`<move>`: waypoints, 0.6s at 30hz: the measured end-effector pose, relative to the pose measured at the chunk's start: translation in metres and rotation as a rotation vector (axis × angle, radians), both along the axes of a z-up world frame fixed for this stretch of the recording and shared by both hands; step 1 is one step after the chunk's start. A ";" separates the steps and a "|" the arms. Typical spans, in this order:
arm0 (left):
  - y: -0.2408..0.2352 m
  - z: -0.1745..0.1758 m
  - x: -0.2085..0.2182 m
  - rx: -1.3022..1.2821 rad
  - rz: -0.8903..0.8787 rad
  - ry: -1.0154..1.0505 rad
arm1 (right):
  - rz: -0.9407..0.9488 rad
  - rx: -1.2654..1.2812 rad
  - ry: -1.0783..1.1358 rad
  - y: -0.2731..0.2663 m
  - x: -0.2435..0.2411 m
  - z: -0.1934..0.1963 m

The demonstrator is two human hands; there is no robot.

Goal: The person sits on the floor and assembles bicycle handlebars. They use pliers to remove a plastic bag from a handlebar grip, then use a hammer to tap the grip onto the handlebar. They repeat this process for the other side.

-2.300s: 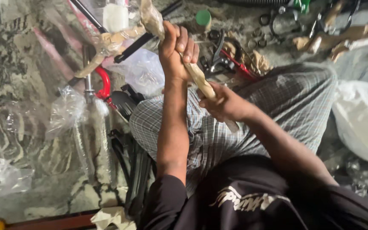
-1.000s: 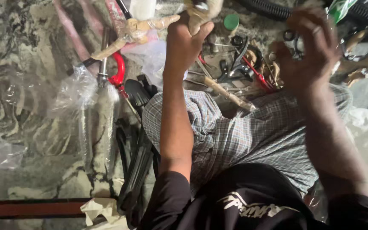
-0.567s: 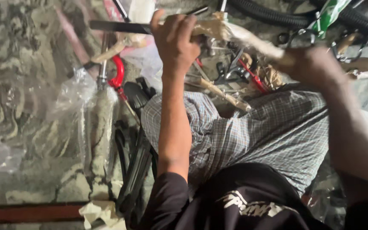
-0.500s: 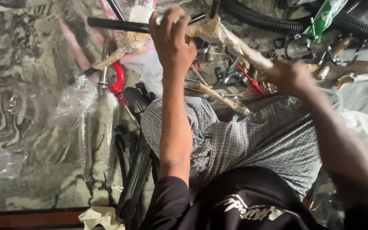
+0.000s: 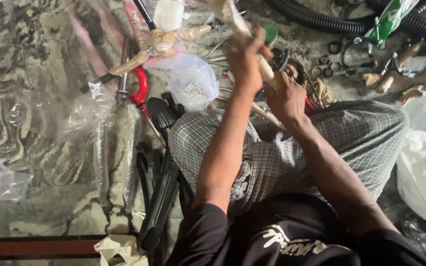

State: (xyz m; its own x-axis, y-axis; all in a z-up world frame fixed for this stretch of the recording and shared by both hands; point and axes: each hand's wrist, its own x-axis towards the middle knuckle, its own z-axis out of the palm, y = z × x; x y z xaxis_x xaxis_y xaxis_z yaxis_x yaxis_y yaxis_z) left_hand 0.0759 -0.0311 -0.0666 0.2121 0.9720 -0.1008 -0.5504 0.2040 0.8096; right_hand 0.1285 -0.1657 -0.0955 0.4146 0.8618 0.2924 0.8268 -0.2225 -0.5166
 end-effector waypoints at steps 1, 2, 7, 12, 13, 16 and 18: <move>0.003 0.000 -0.007 -0.045 -0.034 -0.041 | 0.011 -0.047 -0.013 -0.004 -0.001 -0.001; 0.006 0.000 -0.014 -0.091 -0.067 -0.083 | 0.022 -0.093 -0.025 -0.009 -0.001 0.000; 0.011 0.019 -0.045 -0.142 -0.351 -0.242 | 0.367 -0.312 0.774 -0.003 0.015 0.022; 0.003 0.058 -0.041 -0.078 -0.620 -0.512 | 0.650 -0.483 1.998 -0.011 0.038 0.056; 0.003 0.061 -0.041 -0.073 -0.624 -0.521 | 0.662 -0.430 2.013 -0.013 0.037 0.058; -0.005 0.055 -0.045 -0.082 -0.564 -0.436 | 0.628 -0.351 1.975 -0.023 0.022 0.052; -0.003 0.051 -0.046 -0.073 -0.460 -0.236 | 0.538 -0.370 1.805 -0.024 0.011 0.049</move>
State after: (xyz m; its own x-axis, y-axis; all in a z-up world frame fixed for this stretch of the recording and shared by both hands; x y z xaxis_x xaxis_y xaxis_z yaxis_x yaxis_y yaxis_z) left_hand 0.0301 -0.0341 -0.0160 0.6409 0.7651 -0.0628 -0.5563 0.5192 0.6488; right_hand 0.1395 -0.1897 -0.0468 -0.3202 0.8929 -0.3166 -0.5477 -0.4471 -0.7072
